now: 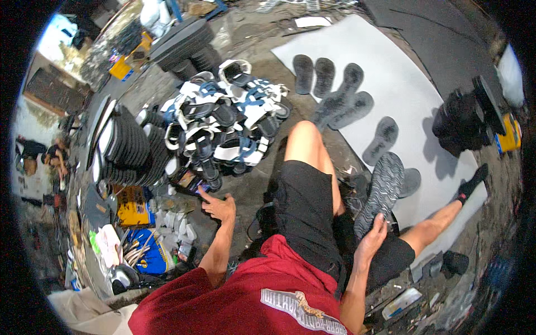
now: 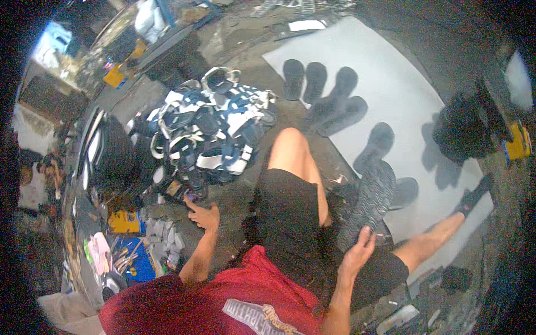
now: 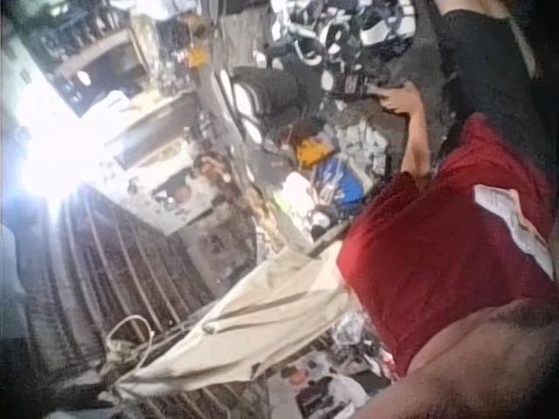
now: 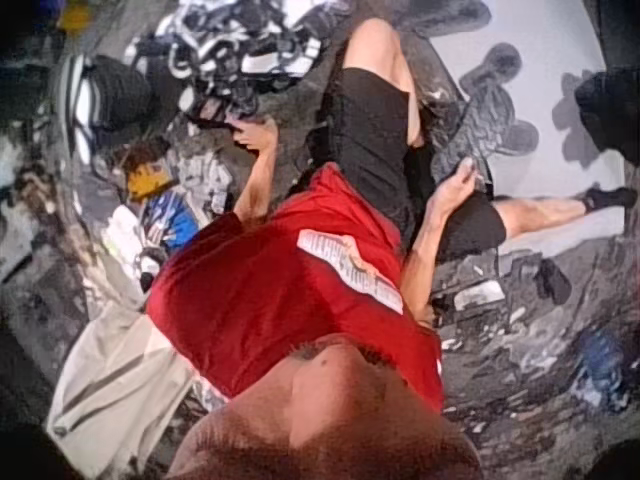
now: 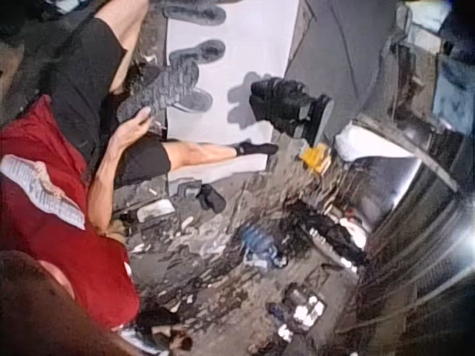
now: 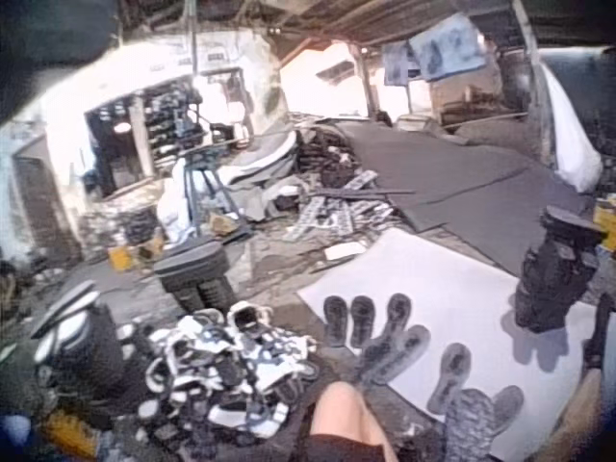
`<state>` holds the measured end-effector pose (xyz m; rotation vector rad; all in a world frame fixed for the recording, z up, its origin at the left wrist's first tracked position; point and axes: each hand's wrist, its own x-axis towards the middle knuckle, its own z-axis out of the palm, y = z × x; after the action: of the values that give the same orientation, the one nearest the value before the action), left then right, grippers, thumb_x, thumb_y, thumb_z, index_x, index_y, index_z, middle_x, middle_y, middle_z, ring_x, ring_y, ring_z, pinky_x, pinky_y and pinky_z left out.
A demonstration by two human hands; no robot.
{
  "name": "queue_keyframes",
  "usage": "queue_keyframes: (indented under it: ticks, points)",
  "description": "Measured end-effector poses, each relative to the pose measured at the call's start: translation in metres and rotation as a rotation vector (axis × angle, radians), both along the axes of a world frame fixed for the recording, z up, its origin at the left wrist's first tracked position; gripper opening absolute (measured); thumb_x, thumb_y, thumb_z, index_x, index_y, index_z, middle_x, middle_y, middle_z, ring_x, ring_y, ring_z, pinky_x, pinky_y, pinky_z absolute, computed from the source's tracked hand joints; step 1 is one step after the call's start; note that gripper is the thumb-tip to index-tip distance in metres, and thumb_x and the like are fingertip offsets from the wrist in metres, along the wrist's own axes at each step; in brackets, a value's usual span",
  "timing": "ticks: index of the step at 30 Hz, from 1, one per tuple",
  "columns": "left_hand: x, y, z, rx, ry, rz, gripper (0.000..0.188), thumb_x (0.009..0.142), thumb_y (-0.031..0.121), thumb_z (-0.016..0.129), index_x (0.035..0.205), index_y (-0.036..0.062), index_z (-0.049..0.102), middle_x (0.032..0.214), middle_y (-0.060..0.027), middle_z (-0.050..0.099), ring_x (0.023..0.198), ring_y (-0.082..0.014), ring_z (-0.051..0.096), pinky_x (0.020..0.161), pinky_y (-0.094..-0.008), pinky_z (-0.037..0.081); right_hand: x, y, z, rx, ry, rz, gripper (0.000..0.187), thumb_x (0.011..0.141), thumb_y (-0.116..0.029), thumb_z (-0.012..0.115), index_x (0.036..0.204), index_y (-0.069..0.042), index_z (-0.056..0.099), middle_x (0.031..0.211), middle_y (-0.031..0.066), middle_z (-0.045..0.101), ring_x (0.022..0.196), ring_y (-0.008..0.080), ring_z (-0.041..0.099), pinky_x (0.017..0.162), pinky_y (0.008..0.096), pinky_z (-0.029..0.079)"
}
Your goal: The person sits on the floor and repeatedly picks up black insoles and textured soles, aligns them, and presses them together by hand. The person places each assembled pair into a growing stack and continues the process with additional insoles and soles from nearby piles.
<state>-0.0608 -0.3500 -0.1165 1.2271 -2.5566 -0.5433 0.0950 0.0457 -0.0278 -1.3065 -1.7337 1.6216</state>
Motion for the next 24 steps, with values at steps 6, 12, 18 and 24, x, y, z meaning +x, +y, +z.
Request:
queue_keyframes:
  ticks: [6, 12, 18, 24]
  points:
    - [0.001, -0.020, 0.012, 0.041, -0.203, -0.158, 0.148, 0.078, 0.013, 0.094, 0.172, 0.0416, -0.017, 0.136, -0.0419, 0.053, 0.121, -0.0573, 0.061, 0.106, -0.0612, 0.052, -0.002, 0.002, -0.002, 0.018, -0.061, 0.069, 0.087, 0.112, -0.054, 0.055, 0.158, 0.018, 0.039, 0.164, 0.0333, 0.046, 0.154, 0.0404, 0.043, 0.130, 0.0443, 0.028]
    - [-0.010, -0.026, 0.020, 0.079, -0.294, -0.122, 0.160, 0.073, 0.019, 0.101, 0.169, 0.0424, -0.024, 0.133, -0.0428, 0.058, 0.124, -0.0565, 0.061, 0.108, -0.0618, 0.052, -0.006, 0.001, 0.005, -0.029, -0.043, 0.086, 0.085, 0.112, -0.053, 0.055, 0.158, 0.017, 0.040, 0.163, 0.0328, 0.047, 0.152, 0.0392, 0.044, 0.129, 0.0431, 0.029]
    - [-0.019, -0.033, 0.019, 0.105, -0.350, -0.089, 0.162, 0.072, 0.021, 0.102, 0.167, 0.0458, -0.027, 0.138, -0.0412, 0.057, 0.128, -0.0534, 0.061, 0.110, -0.0613, 0.052, -0.003, 0.005, -0.012, -0.002, 0.022, 0.052, 0.075, 0.113, -0.050, 0.056, 0.151, 0.015, 0.050, 0.151, 0.0262, 0.057, 0.138, 0.0324, 0.052, 0.121, 0.0400, 0.035]
    - [-0.020, -0.042, 0.020, 0.118, -0.363, -0.066, 0.160, 0.073, 0.020, 0.101, 0.168, 0.0462, -0.025, 0.143, -0.0425, 0.053, 0.130, -0.0545, 0.061, 0.110, -0.0613, 0.051, 0.001, 0.001, -0.013, -0.019, -0.047, 0.036, 0.082, 0.112, -0.053, 0.057, 0.155, 0.016, 0.045, 0.159, 0.0287, 0.050, 0.147, 0.0352, 0.048, 0.126, 0.0416, 0.032]
